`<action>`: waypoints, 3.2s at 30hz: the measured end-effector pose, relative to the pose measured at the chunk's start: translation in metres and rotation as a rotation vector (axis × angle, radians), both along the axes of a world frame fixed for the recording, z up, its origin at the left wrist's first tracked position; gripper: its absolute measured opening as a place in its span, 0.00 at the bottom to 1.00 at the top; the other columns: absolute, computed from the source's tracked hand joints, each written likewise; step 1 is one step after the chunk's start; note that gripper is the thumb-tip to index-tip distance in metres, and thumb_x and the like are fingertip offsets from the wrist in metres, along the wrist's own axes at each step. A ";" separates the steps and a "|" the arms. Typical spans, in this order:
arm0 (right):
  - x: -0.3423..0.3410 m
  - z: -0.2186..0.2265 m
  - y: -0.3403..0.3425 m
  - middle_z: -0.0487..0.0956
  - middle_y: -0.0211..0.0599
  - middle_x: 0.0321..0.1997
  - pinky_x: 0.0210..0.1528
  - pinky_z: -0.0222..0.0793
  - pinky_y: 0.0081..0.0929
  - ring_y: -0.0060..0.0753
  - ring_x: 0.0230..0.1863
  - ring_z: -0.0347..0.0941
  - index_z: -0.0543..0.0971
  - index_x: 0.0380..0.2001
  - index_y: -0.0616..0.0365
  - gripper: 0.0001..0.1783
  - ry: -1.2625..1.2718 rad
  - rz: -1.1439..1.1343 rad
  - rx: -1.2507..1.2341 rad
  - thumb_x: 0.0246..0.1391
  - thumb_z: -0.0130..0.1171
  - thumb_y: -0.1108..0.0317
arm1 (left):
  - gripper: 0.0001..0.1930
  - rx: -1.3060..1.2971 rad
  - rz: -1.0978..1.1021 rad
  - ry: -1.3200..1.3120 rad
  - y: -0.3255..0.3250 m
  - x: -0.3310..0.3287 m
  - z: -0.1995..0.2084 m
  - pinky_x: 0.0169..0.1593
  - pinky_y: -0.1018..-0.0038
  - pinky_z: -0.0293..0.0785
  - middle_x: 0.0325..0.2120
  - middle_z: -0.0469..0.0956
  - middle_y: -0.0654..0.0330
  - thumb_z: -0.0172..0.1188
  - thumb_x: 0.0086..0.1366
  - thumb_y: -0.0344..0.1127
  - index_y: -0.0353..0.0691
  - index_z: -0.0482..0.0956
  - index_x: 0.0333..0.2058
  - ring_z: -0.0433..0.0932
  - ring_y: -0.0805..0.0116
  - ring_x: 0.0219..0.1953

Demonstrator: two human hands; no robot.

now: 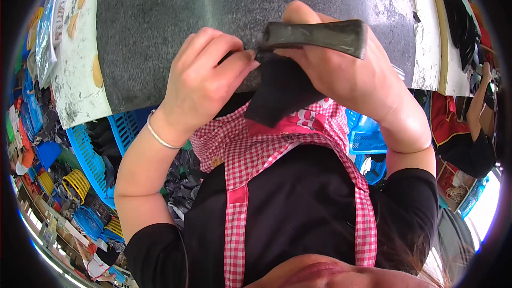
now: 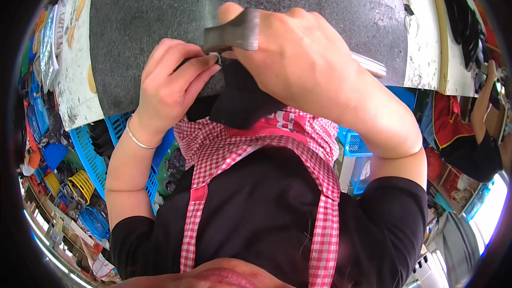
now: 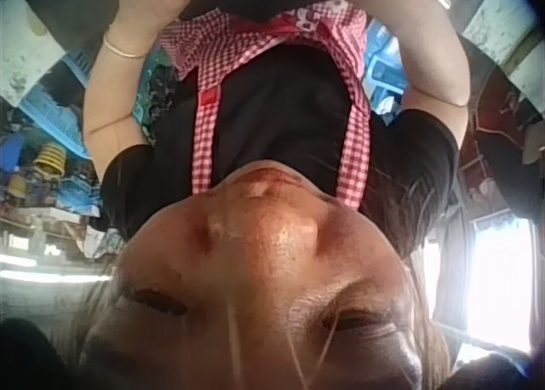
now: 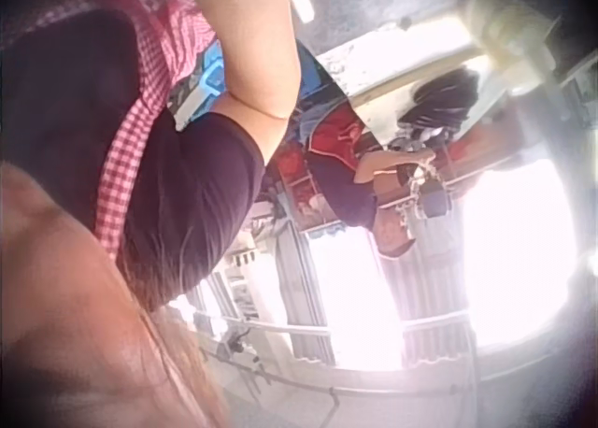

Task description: The person uses a curved metal tool to trim the edges of black fabric pieces on a work table. They repeatedly pick up pieces, run the tool along the edges to remove excess material, and place the trimmed pieces back on the table.

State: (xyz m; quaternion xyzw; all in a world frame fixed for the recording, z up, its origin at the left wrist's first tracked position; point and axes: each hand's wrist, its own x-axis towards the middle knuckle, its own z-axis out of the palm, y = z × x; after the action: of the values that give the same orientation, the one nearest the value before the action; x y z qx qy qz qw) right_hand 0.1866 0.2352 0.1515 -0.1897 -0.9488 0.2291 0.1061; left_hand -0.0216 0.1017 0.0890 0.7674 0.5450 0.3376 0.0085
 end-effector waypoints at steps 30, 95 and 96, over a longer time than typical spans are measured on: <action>0.081 -0.014 -0.030 0.82 0.42 0.29 0.33 0.76 0.48 0.54 0.33 0.84 0.82 0.44 0.52 0.08 -0.001 0.030 -0.475 0.64 0.71 0.66 | 0.08 0.423 -0.090 0.102 0.146 -0.022 0.111 0.41 0.65 0.85 0.32 0.87 0.58 0.71 0.63 0.23 0.43 0.89 0.38 0.87 0.60 0.34; 0.064 -0.014 0.034 0.79 0.41 0.31 0.32 0.72 0.39 0.49 0.30 0.79 0.82 0.43 0.59 0.10 0.087 -0.056 -0.036 0.64 0.72 0.70 | 0.13 -0.303 -0.315 -0.328 -0.006 0.066 0.026 0.50 0.59 0.87 0.43 0.90 0.52 0.70 0.67 0.35 0.35 0.87 0.47 0.90 0.51 0.47; 0.063 -0.018 0.030 0.78 0.41 0.32 0.33 0.71 0.38 0.46 0.30 0.78 0.81 0.44 0.60 0.09 0.059 -0.070 -0.014 0.65 0.71 0.72 | 0.15 -0.293 -0.320 -0.388 0.003 0.054 0.032 0.48 0.59 0.85 0.42 0.89 0.52 0.72 0.66 0.37 0.35 0.86 0.47 0.89 0.50 0.45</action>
State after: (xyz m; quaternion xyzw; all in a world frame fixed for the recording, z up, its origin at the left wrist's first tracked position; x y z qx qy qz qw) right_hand 0.2496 0.2648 0.1331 -0.2167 -0.9364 0.2372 0.1408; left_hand 0.0327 0.1045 0.1214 0.7555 0.4479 0.3900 0.2764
